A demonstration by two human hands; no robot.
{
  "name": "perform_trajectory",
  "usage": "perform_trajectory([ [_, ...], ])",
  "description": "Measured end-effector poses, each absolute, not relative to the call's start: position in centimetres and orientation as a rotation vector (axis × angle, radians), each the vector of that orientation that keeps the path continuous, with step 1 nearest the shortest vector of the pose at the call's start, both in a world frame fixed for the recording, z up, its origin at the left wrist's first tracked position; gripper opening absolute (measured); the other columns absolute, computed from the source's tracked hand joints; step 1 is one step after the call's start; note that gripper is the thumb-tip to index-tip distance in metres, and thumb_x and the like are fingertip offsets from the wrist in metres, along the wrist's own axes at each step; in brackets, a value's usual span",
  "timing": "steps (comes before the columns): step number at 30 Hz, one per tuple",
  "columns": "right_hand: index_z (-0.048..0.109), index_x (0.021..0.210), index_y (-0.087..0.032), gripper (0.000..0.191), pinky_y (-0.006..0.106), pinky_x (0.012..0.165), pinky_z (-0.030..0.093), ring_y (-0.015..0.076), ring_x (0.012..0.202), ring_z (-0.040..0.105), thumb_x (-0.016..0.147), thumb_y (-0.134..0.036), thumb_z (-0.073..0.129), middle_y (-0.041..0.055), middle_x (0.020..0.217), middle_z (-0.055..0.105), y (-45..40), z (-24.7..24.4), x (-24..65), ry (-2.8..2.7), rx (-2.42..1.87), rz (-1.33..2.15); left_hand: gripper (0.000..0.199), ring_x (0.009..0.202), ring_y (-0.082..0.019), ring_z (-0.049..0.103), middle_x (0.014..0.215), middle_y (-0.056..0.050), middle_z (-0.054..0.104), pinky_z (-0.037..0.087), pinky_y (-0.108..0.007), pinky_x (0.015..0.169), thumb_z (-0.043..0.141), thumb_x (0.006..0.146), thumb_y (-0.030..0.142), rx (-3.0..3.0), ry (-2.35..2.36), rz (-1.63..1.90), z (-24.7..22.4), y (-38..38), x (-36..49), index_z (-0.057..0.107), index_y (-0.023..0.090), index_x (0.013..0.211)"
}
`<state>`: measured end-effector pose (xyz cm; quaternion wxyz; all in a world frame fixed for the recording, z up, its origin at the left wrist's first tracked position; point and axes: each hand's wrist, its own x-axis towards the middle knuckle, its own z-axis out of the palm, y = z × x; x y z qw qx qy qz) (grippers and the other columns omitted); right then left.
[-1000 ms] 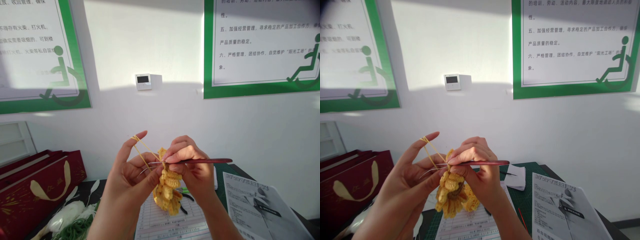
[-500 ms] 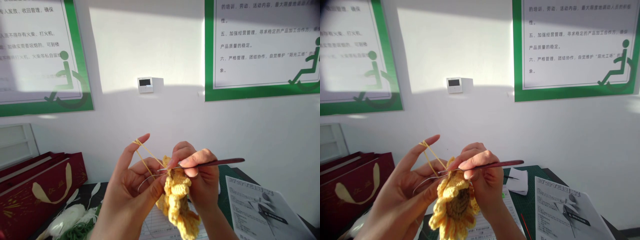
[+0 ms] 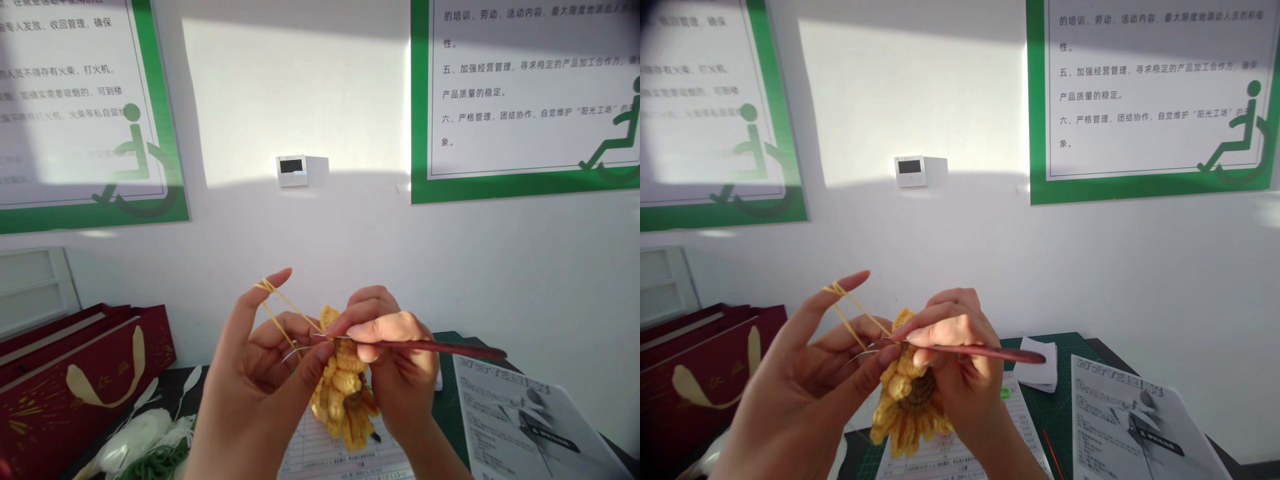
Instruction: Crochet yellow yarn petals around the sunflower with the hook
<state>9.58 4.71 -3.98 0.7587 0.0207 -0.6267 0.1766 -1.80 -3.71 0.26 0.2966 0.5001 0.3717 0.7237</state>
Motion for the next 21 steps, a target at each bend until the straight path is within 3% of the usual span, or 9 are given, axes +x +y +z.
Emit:
perform_trajectory([
  [9, 0.060, 0.095, -0.032, 0.012, 0.044, 0.078, 0.055, 0.0243, 0.081, 0.065, 0.099, -0.043, 0.064, 0.0000, 0.074, 0.071, 5.2, -4.2, 7.6, -1.154, 0.175, 0.792, 0.066, 0.078, -0.018, 0.074, 0.077, 0.001, 0.076, 0.061, -0.023, 0.072, 0.087, 0.077, 0.025, 1.334, 1.084, 2.029, 0.0, -4.1, -1.1, 0.060, 0.035, 0.137],
  [13, 0.058, 0.094, -0.033, 0.015, 0.043, 0.074, 0.056, 0.0241, 0.077, 0.063, 0.099, -0.047, 0.063, -0.0009, 0.071, 0.070, 5.6, -4.1, 7.9, -1.179, 0.211, 0.832, 0.070, 0.066, -0.016, 0.072, 0.071, 0.001, 0.076, 0.060, -0.020, 0.063, 0.091, 0.071, 0.020, 1.319, 0.976, 1.988, -0.1, -3.5, -1.9, 0.063, 0.030, 0.134],
  [21, 0.057, 0.097, -0.031, 0.012, 0.043, 0.072, 0.055, 0.0243, 0.076, 0.065, 0.102, -0.041, 0.059, -0.0012, 0.070, 0.071, 6.4, -3.6, 9.6, -1.287, 0.284, 0.765, 0.080, 0.065, -0.020, 0.073, 0.075, -0.005, 0.079, 0.060, -0.024, 0.059, 0.093, 0.070, 0.021, 1.317, 1.021, 1.909, 0.1, -3.3, -2.2, 0.058, 0.025, 0.141],
])
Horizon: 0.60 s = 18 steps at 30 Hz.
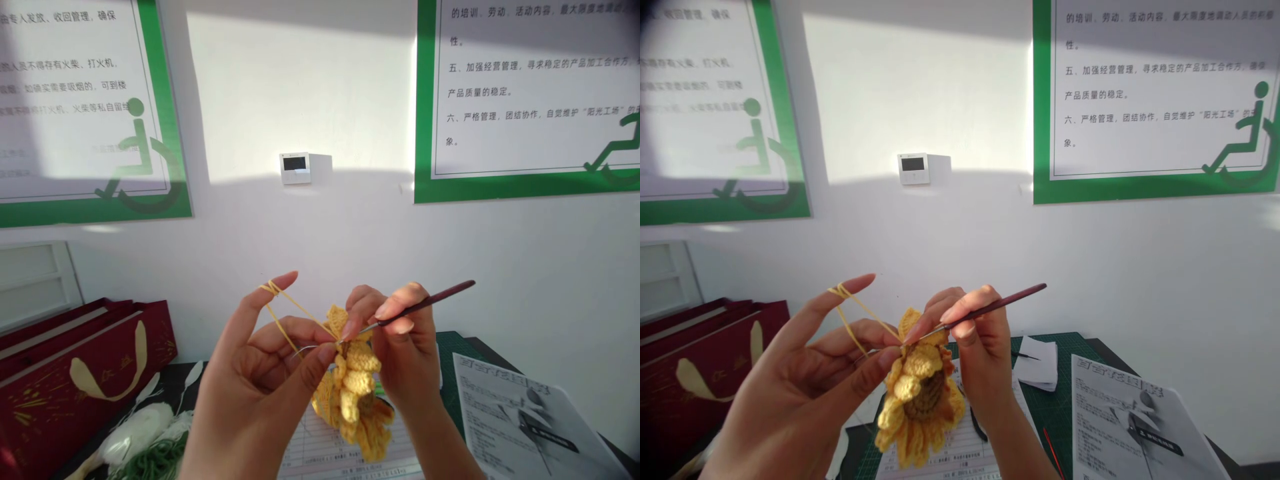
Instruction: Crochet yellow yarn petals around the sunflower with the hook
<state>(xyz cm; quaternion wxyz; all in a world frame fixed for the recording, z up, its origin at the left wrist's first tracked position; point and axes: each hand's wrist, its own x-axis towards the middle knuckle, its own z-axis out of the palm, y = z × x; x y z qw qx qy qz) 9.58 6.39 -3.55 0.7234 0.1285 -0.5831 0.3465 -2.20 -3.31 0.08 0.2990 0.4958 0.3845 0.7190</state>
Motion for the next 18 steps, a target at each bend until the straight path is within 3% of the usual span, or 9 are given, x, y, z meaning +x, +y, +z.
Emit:
perform_trajectory([
  [8, 0.059, 0.099, -0.029, 0.008, 0.040, 0.071, 0.055, 0.0233, 0.079, 0.066, 0.102, -0.035, 0.059, 0.0009, 0.074, 0.074, 6.3, -3.0, 10.8, -1.397, 0.256, 0.575, 0.080, 0.063, -0.020, 0.072, 0.074, -0.004, 0.079, 0.060, -0.025, 0.058, 0.093, 0.067, 0.021, 1.318, 1.064, 1.936, 0.2, -3.3, -2.3, 0.060, 0.026, 0.140],
  [18, 0.062, 0.098, -0.026, 0.006, 0.047, 0.081, 0.051, 0.0234, 0.082, 0.066, 0.103, -0.027, 0.058, 0.0025, 0.084, 0.080, 5.7, -2.8, 11.7, -1.496, 0.170, 0.324, 0.077, 0.062, -0.022, 0.072, 0.074, -0.004, 0.079, 0.061, -0.030, 0.055, 0.093, 0.069, 0.027, 1.344, 1.112, 1.944, -0.4, -3.1, -2.4, 0.060, 0.028, 0.139],
])
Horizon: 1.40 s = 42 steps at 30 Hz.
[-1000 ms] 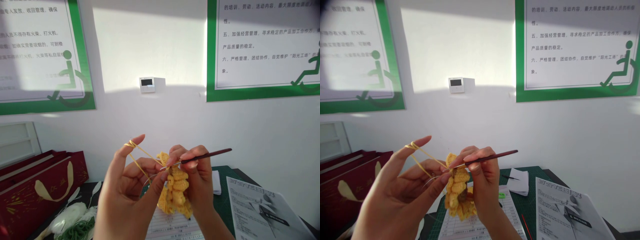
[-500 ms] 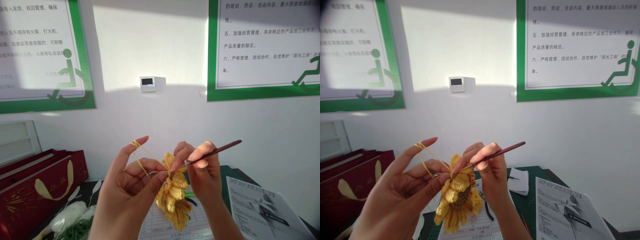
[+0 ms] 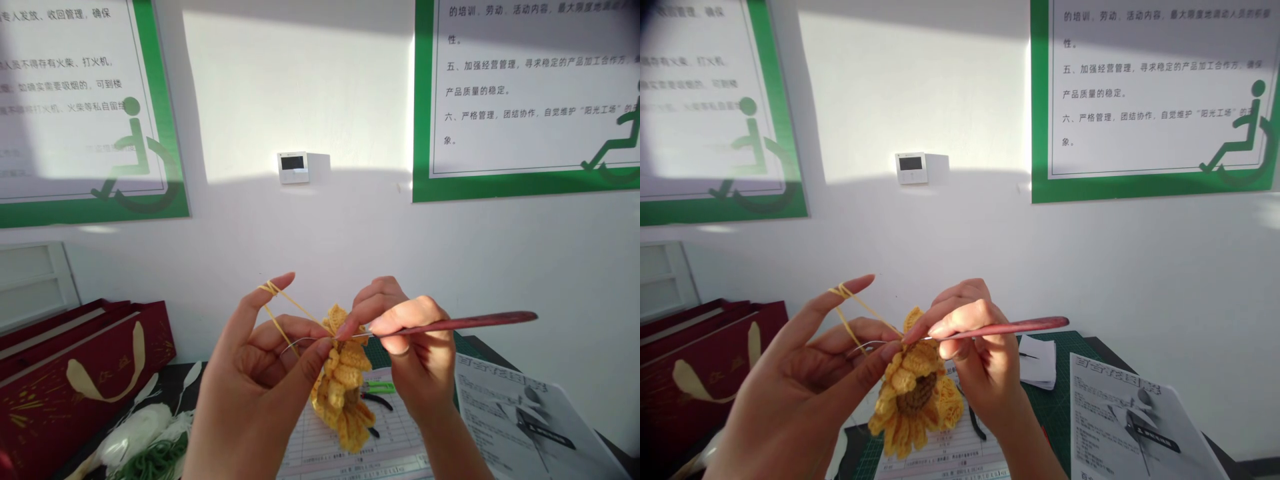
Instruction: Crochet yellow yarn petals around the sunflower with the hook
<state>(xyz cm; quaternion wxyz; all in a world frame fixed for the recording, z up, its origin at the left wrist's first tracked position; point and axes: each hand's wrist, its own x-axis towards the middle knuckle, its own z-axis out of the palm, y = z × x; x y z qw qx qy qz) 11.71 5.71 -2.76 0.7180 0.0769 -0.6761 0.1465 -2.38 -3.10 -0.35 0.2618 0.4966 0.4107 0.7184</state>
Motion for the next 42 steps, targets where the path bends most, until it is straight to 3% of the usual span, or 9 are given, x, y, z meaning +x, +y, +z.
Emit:
perform_trajectory([
  [11, 0.059, 0.096, -0.024, 0.014, 0.048, 0.087, 0.047, 0.0199, 0.082, 0.071, 0.107, -0.029, 0.052, 0.0008, 0.090, 0.080, 4.8, -2.2, 12.7, -1.606, 0.076, 0.051, 0.064, 0.063, -0.019, 0.072, 0.068, -0.001, 0.076, 0.058, -0.025, 0.060, 0.090, 0.071, 0.020, 1.295, 1.095, 1.982, 0.5, -3.5, -1.5, 0.064, 0.021, 0.129],
  [16, 0.057, 0.088, -0.024, 0.021, 0.047, 0.086, 0.047, 0.0181, 0.082, 0.071, 0.106, -0.018, 0.049, -0.0003, 0.095, 0.081, 4.5, -2.1, 12.6, -1.605, 0.039, -0.076, 0.070, 0.064, -0.021, 0.073, 0.068, -0.001, 0.077, 0.060, -0.027, 0.060, 0.093, 0.068, 0.025, 1.320, 1.122, 1.966, 0.2, -3.2, -1.9, 0.063, 0.024, 0.131],
  [22, 0.059, 0.101, -0.026, 0.008, 0.048, 0.083, 0.051, 0.0209, 0.078, 0.071, 0.105, -0.026, 0.053, 0.0013, 0.089, 0.080, 5.0, -2.8, 11.9, -1.499, 0.101, 0.101, 0.069, 0.063, -0.022, 0.073, 0.068, -0.001, 0.076, 0.060, -0.028, 0.059, 0.092, 0.072, 0.031, 1.349, 1.122, 1.956, 0.1, -3.3, -1.9, 0.062, 0.028, 0.134],
  [31, 0.060, 0.095, -0.026, 0.009, 0.052, 0.083, 0.049, 0.0237, 0.076, 0.068, 0.102, -0.030, 0.056, 0.0038, 0.086, 0.080, 5.1, -3.3, 11.2, -1.425, 0.088, 0.244, 0.066, 0.064, -0.022, 0.073, 0.071, -0.003, 0.077, 0.060, -0.028, 0.060, 0.091, 0.073, 0.028, 1.338, 1.084, 1.963, 0.2, -3.5, -1.7, 0.062, 0.026, 0.132],
  [37, 0.060, 0.102, -0.027, 0.005, 0.050, 0.084, 0.049, 0.0221, 0.079, 0.069, 0.104, -0.027, 0.055, 0.0008, 0.089, 0.080, 5.2, -2.9, 11.7, -1.503, 0.123, 0.174, 0.062, 0.065, -0.020, 0.073, 0.071, -0.002, 0.077, 0.061, -0.026, 0.061, 0.090, 0.076, 0.032, 1.342, 1.068, 1.974, 0.1, -3.5, -1.9, 0.062, 0.027, 0.131],
  [42, 0.059, 0.098, -0.027, 0.011, 0.049, 0.084, 0.048, 0.0198, 0.082, 0.070, 0.104, -0.021, 0.053, -0.0014, 0.091, 0.079, 4.6, -2.3, 12.2, -1.586, 0.060, -0.045, 0.062, 0.064, -0.021, 0.074, 0.071, -0.002, 0.077, 0.060, -0.025, 0.057, 0.092, 0.072, 0.025, 1.320, 1.059, 2.017, 0.1, -3.5, -1.7, 0.065, 0.027, 0.127],
])
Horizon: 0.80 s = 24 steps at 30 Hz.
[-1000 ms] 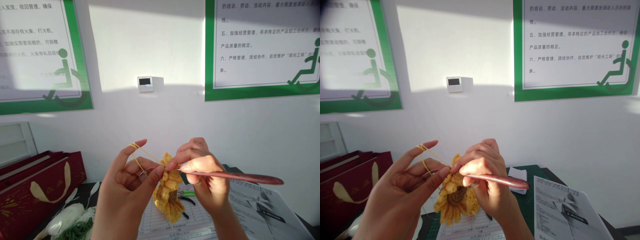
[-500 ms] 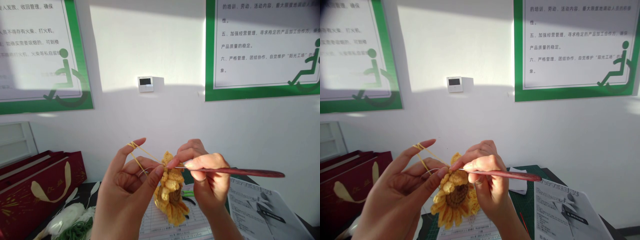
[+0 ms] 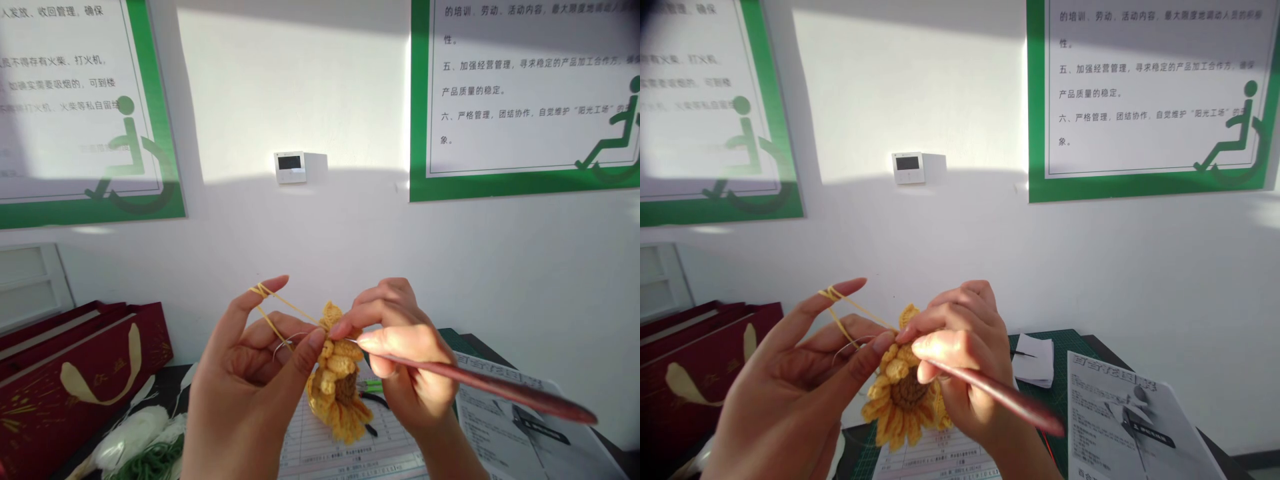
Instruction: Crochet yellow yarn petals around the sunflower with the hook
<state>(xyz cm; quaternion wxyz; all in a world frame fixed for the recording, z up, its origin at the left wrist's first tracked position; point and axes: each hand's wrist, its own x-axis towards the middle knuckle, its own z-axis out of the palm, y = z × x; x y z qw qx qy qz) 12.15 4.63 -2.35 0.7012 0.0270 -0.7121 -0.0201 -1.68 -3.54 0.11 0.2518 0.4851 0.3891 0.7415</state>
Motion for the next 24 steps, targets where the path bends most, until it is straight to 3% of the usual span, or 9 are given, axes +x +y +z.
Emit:
perform_trajectory([
  [4, 0.059, 0.090, -0.028, 0.014, 0.045, 0.077, 0.046, 0.0192, 0.082, 0.070, 0.098, -0.017, 0.059, -0.0037, 0.092, 0.080, 4.0, -2.0, 12.3, -1.583, -0.036, -0.287, 0.056, 0.063, -0.021, 0.074, 0.071, -0.001, 0.077, 0.061, -0.024, 0.056, 0.092, 0.072, 0.029, 1.298, 1.100, 2.095, 0.5, -4.0, -0.9, 0.069, 0.028, 0.123],
  [8, 0.058, 0.087, -0.027, 0.014, 0.044, 0.073, 0.045, 0.0189, 0.081, 0.070, 0.096, -0.015, 0.059, -0.0031, 0.092, 0.081, 3.7, -1.9, 12.2, -1.504, -0.049, -0.392, 0.055, 0.069, -0.022, 0.077, 0.074, -0.002, 0.079, 0.064, -0.027, 0.067, 0.090, 0.075, 0.031, 1.327, 1.166, 2.097, 0.9, -4.5, -0.4, 0.067, 0.030, 0.125],
  [15, 0.064, 0.109, -0.030, 0.013, 0.044, 0.073, 0.054, 0.0206, 0.084, 0.067, 0.103, -0.023, 0.055, 0.0016, 0.097, 0.076, 4.7, -3.2, 11.0, -1.402, 0.085, 0.005, 0.071, 0.065, -0.019, 0.074, 0.070, 0.000, 0.078, 0.062, -0.025, 0.067, 0.093, 0.070, 0.022, 1.217, 0.972, 2.073, 0.7, -3.8, -0.6, 0.062, 0.026, 0.134],
  [20, 0.068, 0.105, -0.025, 0.011, 0.042, 0.072, 0.054, 0.0213, 0.084, 0.065, 0.100, -0.022, 0.059, 0.0040, 0.091, 0.068, 4.8, -4.0, 10.1, -1.311, 0.114, 0.156, 0.077, 0.071, -0.017, 0.073, 0.072, 0.000, 0.078, 0.061, -0.027, 0.077, 0.092, 0.069, 0.014, 1.168, 0.893, 1.985, 0.7, -3.6, -0.9, 0.057, 0.023, 0.138],
  [24, 0.067, 0.104, -0.025, 0.011, 0.040, 0.068, 0.054, 0.0198, 0.079, 0.063, 0.100, -0.020, 0.058, 0.0031, 0.088, 0.064, 4.7, -3.8, 10.1, -1.292, 0.079, 0.118, 0.075, 0.068, -0.015, 0.072, 0.070, 0.001, 0.077, 0.060, -0.025, 0.075, 0.091, 0.069, 0.011, 1.131, 0.853, 1.963, 0.5, -3.5, -1.1, 0.060, 0.021, 0.135],
])
